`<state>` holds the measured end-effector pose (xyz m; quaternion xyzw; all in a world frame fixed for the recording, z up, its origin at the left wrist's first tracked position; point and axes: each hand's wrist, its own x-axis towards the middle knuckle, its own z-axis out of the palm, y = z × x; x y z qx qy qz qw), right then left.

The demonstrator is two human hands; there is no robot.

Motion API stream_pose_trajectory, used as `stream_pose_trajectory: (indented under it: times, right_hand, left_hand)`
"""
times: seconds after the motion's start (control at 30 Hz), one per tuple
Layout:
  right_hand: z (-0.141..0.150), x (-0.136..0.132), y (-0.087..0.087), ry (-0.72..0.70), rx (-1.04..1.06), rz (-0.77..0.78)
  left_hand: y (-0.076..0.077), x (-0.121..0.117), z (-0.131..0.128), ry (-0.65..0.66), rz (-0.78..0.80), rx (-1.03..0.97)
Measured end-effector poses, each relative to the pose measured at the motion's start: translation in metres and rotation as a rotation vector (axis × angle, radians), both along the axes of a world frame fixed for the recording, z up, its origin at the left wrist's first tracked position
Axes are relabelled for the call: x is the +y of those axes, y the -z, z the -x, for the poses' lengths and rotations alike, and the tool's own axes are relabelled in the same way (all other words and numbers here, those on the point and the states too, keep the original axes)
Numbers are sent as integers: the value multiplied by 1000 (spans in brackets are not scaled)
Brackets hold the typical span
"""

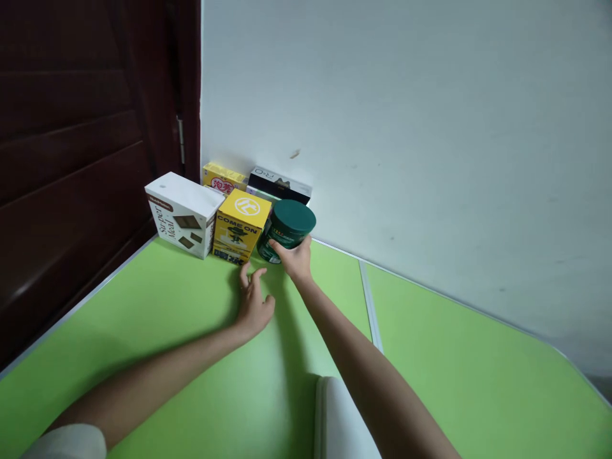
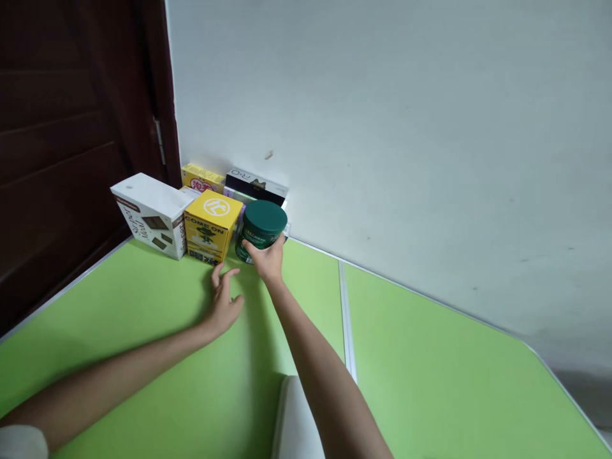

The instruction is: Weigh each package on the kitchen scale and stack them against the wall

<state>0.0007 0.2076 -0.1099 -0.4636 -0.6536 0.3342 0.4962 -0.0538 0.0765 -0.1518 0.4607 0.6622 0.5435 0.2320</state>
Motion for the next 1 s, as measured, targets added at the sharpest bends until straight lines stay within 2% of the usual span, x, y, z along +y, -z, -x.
stream_pose_trajectory:
  times: [0.27, 0.43, 0.53, 0.6, 0.67, 0.77, 0.83, 1.0]
  right_hand:
    - [5, 11, 10, -71, 22, -68]
    - [9, 11, 7, -83, 64, -70]
    - [4, 9, 3, -107, 37, 10]
    - [-7, 0, 0, -145, -30, 136]
    - [-26, -20, -4, -203, -106, 280]
    - [-67, -68, -16, -404, -156, 398]
    - [-99, -107, -28, -541, -177, 375]
    - [-168, -192, -54, -570, -326, 234]
  left_hand:
    - [0, -3, -4, 27, -21, 146]
    - [1, -2, -4, 22, -39, 161]
    - [2, -1, -2, 15, -40, 164]
    - [2, 0, 1, 11, -42, 168]
    - [2, 0, 3, 26, -47, 187]
    - [-4, -8, 2, 170, -46, 235]
    - [-14, -24, -5, 341, -28, 240]
    - [-51, -90, -37, 805, 140, 264]
